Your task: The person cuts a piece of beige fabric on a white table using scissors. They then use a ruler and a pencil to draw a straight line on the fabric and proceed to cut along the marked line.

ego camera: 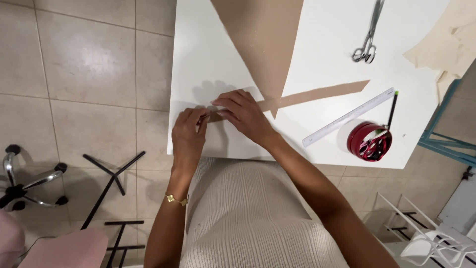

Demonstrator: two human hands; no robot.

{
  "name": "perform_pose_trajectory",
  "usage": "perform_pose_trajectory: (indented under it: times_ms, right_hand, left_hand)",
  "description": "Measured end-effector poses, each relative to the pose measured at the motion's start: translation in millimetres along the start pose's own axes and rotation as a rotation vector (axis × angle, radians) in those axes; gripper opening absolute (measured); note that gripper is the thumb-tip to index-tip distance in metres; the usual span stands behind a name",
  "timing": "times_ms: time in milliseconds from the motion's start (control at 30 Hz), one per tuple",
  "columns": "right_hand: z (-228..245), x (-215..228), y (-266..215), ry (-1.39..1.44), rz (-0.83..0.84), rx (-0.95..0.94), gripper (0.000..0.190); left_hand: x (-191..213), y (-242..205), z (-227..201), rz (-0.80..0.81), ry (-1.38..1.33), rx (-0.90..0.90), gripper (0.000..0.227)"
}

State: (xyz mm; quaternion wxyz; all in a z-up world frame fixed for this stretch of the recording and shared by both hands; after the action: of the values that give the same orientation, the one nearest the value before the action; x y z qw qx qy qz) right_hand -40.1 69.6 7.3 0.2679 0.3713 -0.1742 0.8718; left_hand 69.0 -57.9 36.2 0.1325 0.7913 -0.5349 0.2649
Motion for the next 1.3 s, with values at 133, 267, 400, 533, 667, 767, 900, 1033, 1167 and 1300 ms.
perform_pose_trajectory:
  times_ms: [133, 267, 400, 533, 667, 767, 900, 1033, 1167, 1300]
  right_hand:
    - [8, 2, -8, 0.052, -0.041, -0.039, 0.030]
    - [-14, -6, -22, 0.015, -0.035, -0.056, 0.023]
    - [-24, -6, -28, 0.066, -0.046, -0.104, 0.014]
    - [-12, 7, -28, 0.173, -0.103, -0.024, 0.012]
    - [-3, 13, -33, 0.171, -0.118, 0.020, 0.012]
    - [-4, 13, -38, 0.179, -0.154, 0.053, 0.015]
    - [-1, 16, -41, 0.181, -0.165, 0.082, 0.015]
    - [0, 12, -47, 0.125, -0.180, 0.132, 0.012]
    - [13, 19, -48, 0.094, -0.207, 0.171, 0.014]
    - [12, 19, -48, 0.071, -0.199, 0.177, 0.016]
  left_hand:
    - [7, -3, 0, -0.001, 0.001, -0.095, 0.019]
    - [9, -8, -1, -0.014, -0.003, -0.147, 0.015]
    - [13, -16, -3, -0.068, 0.049, -0.233, 0.011]
    - [12, -24, 0, -0.095, 0.074, -0.287, 0.016]
    - [12, -29, 1, -0.107, 0.084, -0.307, 0.018]
    - [18, -30, -7, -0.131, 0.088, -0.316, 0.019]
    - [22, -34, -24, -0.151, 0.156, -0.347, 0.015]
    - [10, -47, -3, -0.159, 0.192, -0.396, 0.016]
    - [7, -51, -1, -0.163, 0.212, -0.427, 0.015]
    - [6, -52, -2, -0.138, 0.258, -0.436, 0.014]
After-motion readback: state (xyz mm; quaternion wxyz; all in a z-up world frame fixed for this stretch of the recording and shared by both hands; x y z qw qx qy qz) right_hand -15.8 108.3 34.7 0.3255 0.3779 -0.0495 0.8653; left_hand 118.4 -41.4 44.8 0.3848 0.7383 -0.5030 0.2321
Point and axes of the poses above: each hand's wrist, its own y-axis towards the middle knuckle, its own x-axis out of the back of the hand, z = x × y, the point moved 10 cm from there along y, towards the middle knuckle, and after that the axes turned 10 degrees about -x, right-handed, at the moved point
